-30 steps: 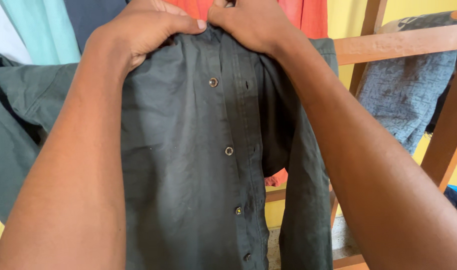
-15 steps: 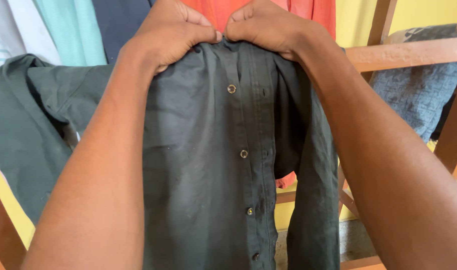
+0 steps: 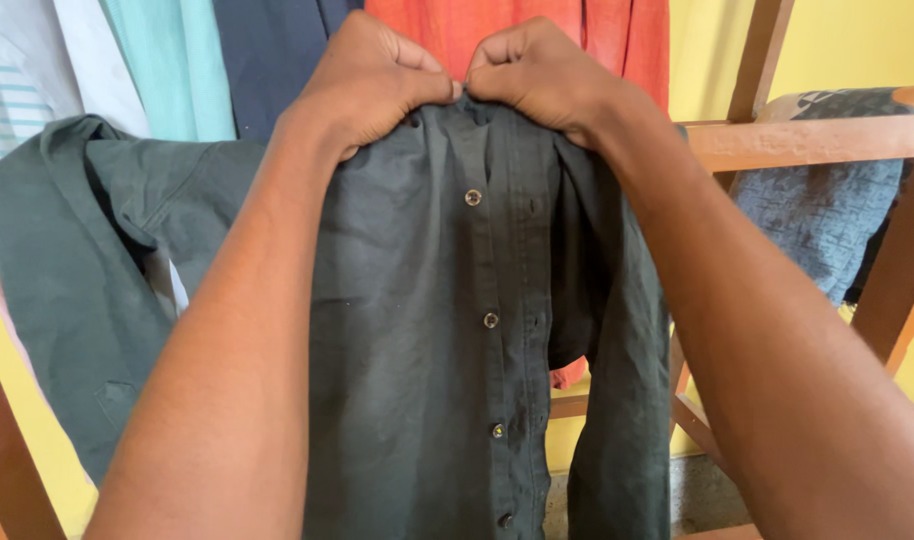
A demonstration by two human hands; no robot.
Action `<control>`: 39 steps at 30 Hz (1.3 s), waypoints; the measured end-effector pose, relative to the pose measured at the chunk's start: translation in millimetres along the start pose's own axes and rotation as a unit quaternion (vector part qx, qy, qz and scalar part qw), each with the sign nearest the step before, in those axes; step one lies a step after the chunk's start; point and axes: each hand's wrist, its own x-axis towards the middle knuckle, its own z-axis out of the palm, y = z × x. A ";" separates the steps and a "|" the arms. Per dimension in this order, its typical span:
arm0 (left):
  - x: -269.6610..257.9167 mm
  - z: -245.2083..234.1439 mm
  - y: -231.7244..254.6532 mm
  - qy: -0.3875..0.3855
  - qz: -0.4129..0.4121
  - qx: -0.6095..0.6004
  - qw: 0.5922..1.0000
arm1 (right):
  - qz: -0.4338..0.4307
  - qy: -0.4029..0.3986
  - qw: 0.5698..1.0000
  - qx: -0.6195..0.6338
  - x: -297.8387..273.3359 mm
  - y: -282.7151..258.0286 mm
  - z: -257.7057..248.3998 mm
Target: The person buttons a coral shirt on a hanger and adjusts it on a wooden clothing rack. Then the person takes a dark green shirt from a blue basket, buttons it, places it on a hanger, and hangs it on the rack.
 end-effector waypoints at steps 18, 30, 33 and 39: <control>-3.1 0.2 8.1 -0.021 -0.041 0.000 0.999 | -0.006 0.017 1.000 0.001 -0.4 -2.6 0.1; -4.6 1.9 7.0 -0.009 0.023 0.011 1.000 | -0.027 0.029 0.999 0.021 1.1 4.0 -1.4; -6.3 1.5 8.9 -0.006 0.026 0.004 1.000 | -0.008 0.024 0.999 0.035 1.9 3.8 -3.1; -5.6 1.2 6.9 0.003 0.021 0.011 1.000 | 0.038 0.007 0.995 0.095 2.8 1.6 -4.3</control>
